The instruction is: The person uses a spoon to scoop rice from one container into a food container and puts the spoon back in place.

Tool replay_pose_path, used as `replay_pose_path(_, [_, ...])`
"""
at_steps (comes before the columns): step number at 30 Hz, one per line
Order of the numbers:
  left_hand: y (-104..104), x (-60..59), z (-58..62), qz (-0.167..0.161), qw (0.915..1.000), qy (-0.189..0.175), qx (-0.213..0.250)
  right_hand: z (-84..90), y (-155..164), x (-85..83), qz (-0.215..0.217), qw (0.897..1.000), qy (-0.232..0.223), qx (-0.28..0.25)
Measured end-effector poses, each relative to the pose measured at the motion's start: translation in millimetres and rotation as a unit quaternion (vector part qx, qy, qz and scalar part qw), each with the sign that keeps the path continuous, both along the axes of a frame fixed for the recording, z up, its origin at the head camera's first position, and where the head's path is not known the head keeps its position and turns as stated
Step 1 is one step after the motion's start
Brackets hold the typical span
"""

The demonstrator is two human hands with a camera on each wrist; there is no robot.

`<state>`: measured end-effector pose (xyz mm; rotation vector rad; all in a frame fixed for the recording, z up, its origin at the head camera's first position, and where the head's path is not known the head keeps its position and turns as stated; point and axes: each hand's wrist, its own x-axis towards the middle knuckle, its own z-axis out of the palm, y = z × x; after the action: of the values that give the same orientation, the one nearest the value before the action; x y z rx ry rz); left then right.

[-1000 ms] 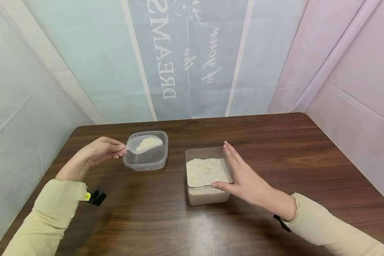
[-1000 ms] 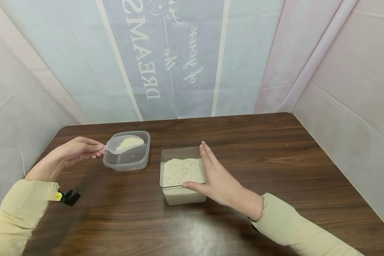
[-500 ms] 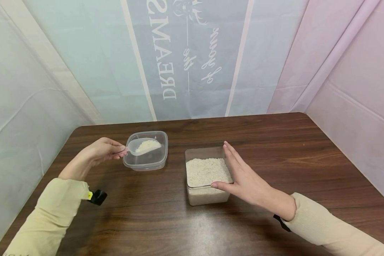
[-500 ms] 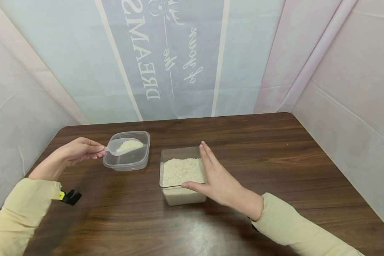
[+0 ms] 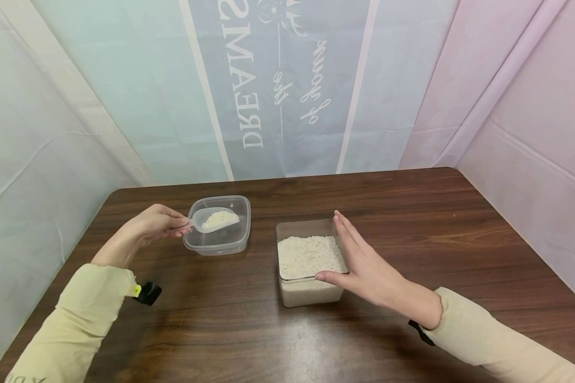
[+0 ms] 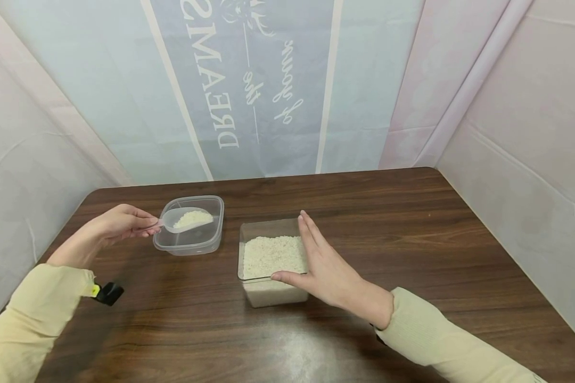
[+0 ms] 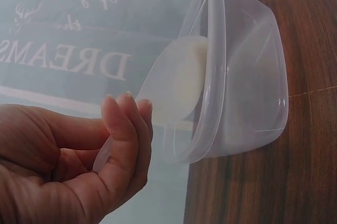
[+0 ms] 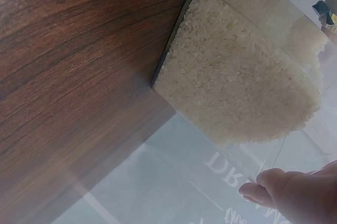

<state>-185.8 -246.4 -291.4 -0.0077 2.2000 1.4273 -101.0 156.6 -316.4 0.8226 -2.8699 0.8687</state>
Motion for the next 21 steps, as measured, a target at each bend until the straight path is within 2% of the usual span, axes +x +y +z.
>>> replay_pose_path(8, [2.6, -0.7, 1.9, -0.002, 0.9998, 0.001, -0.019, 0.0, -0.4, -0.1, 0.002, 1.0, 0.001, 0.0])
replay_pose_path(21, [4.4, 1.4, 8.3, 0.013, 0.9998, -0.006, -0.017, -0.1, -0.8, -0.3, 0.003, 1.0, 0.007, 0.001])
